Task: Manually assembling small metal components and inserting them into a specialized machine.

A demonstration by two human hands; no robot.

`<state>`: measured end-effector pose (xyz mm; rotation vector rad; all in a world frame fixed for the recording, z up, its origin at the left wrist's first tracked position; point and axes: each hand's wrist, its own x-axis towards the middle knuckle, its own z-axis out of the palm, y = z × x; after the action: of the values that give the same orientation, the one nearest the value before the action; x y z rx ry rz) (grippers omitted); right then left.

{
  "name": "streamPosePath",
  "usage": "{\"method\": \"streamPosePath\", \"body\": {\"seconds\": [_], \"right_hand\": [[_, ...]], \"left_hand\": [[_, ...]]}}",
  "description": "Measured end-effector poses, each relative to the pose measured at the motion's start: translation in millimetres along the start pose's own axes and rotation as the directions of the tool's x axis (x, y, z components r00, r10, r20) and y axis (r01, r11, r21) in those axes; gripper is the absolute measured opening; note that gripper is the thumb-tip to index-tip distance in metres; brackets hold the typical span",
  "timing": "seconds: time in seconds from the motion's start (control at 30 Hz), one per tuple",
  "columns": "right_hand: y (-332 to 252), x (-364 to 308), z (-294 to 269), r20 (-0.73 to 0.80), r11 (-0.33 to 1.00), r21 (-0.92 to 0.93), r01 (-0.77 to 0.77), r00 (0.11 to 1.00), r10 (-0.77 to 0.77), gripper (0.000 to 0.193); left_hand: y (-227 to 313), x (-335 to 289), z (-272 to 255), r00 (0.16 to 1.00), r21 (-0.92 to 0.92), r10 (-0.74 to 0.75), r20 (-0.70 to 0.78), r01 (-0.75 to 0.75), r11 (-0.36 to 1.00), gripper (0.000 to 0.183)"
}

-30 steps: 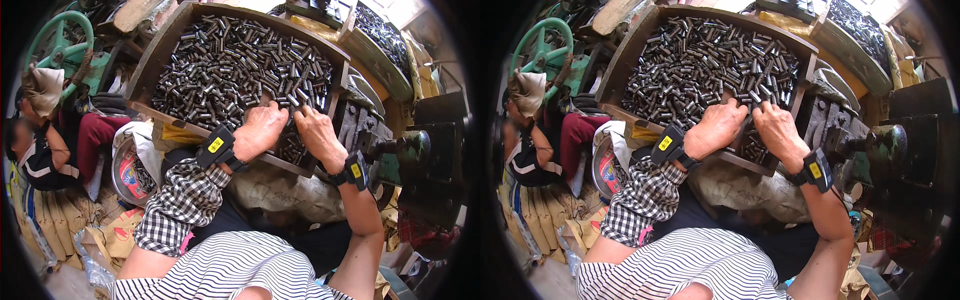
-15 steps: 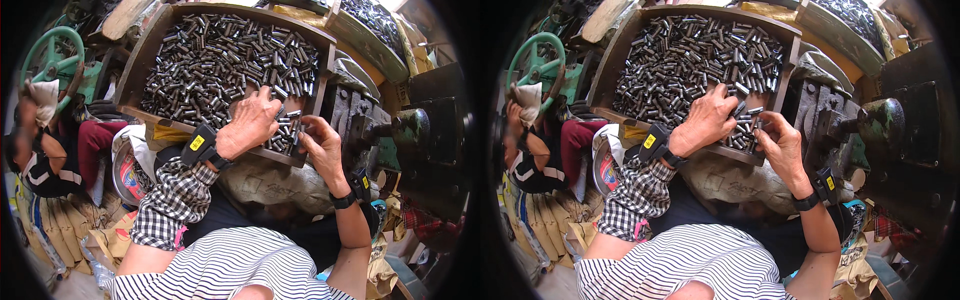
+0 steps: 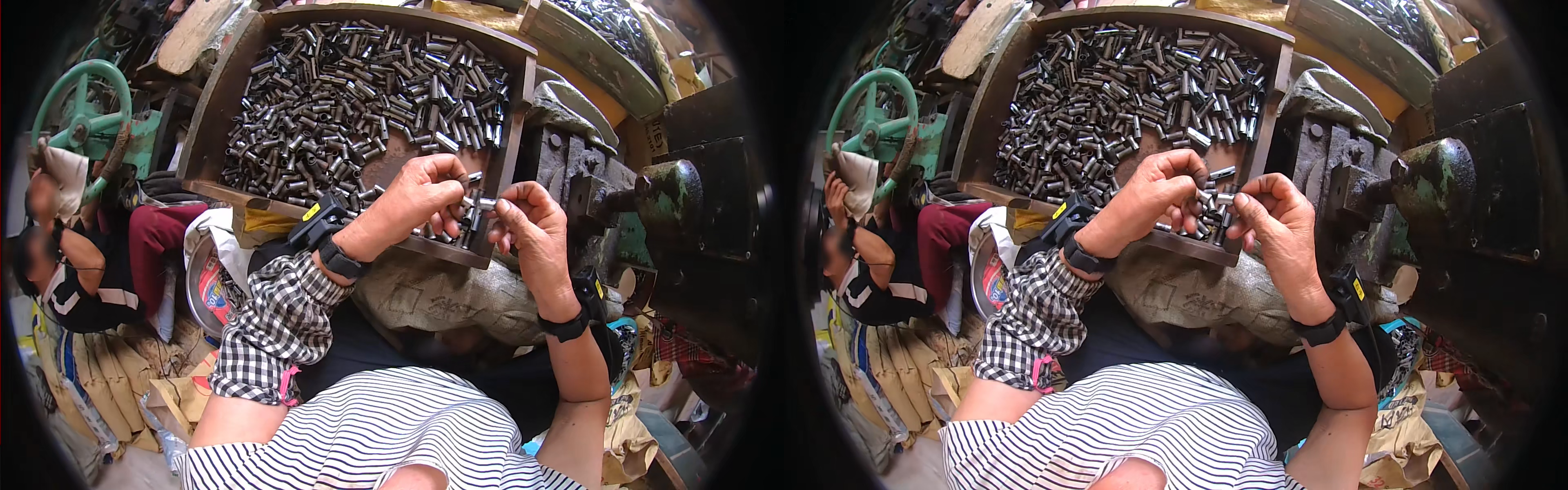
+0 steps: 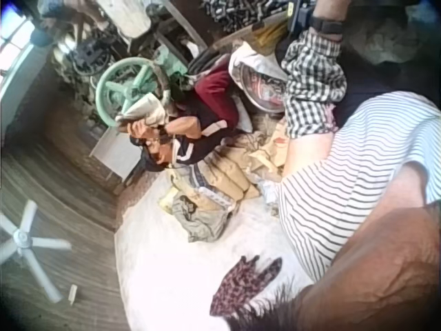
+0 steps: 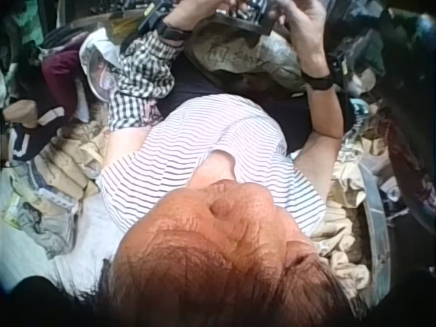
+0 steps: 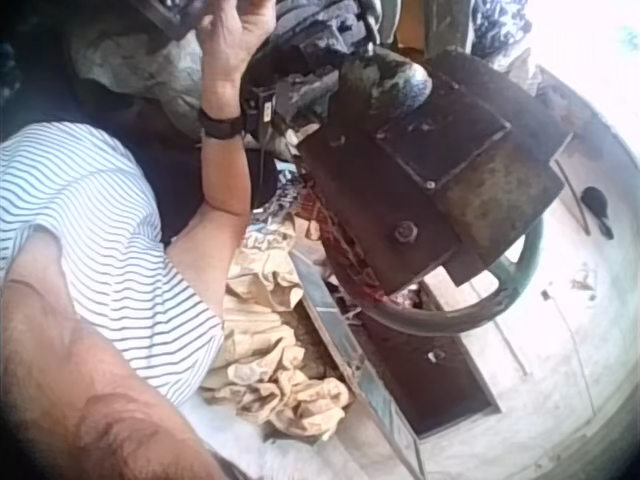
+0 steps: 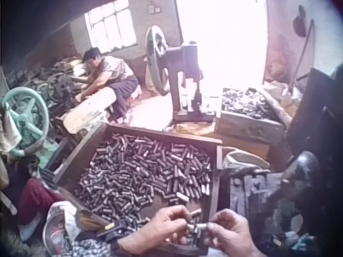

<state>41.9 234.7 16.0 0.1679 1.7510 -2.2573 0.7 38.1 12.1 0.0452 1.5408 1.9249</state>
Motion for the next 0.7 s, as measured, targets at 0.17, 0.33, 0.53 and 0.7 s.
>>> {"method": "streamPosePath", "body": {"seconds": [0.17,0.33,0.53,0.7], "right_hand": [[4.9,-0.5,2.6,-0.046,0.995,0.097,0.024,0.999,-0.02,0.011],[7.9,0.4,1.5,-0.056,0.986,0.165,-0.009,0.998,0.019,0.011],[8.5,0.2,-0.4,-0.054,0.973,0.225,-0.058,0.996,0.072,0.012],[7.5,-1.0,-1.8,-0.049,0.971,0.235,-0.049,0.997,0.062,0.012]], "left_hand": [[-8.2,-0.1,-0.3,1.0,-0.199,-0.019,0.019,0.023,0.98,0.018],[-8.2,0.2,1.4,0.999,-0.203,-0.003,0.032,0.009,0.979,0.019],[-10.0,-0.7,3.1,0.999,-0.167,0.023,0.032,-0.018,0.986,0.019],[-13.3,0.3,5.0,0.998,-0.12,0.059,0.035,-0.055,0.991,0.021]]}}
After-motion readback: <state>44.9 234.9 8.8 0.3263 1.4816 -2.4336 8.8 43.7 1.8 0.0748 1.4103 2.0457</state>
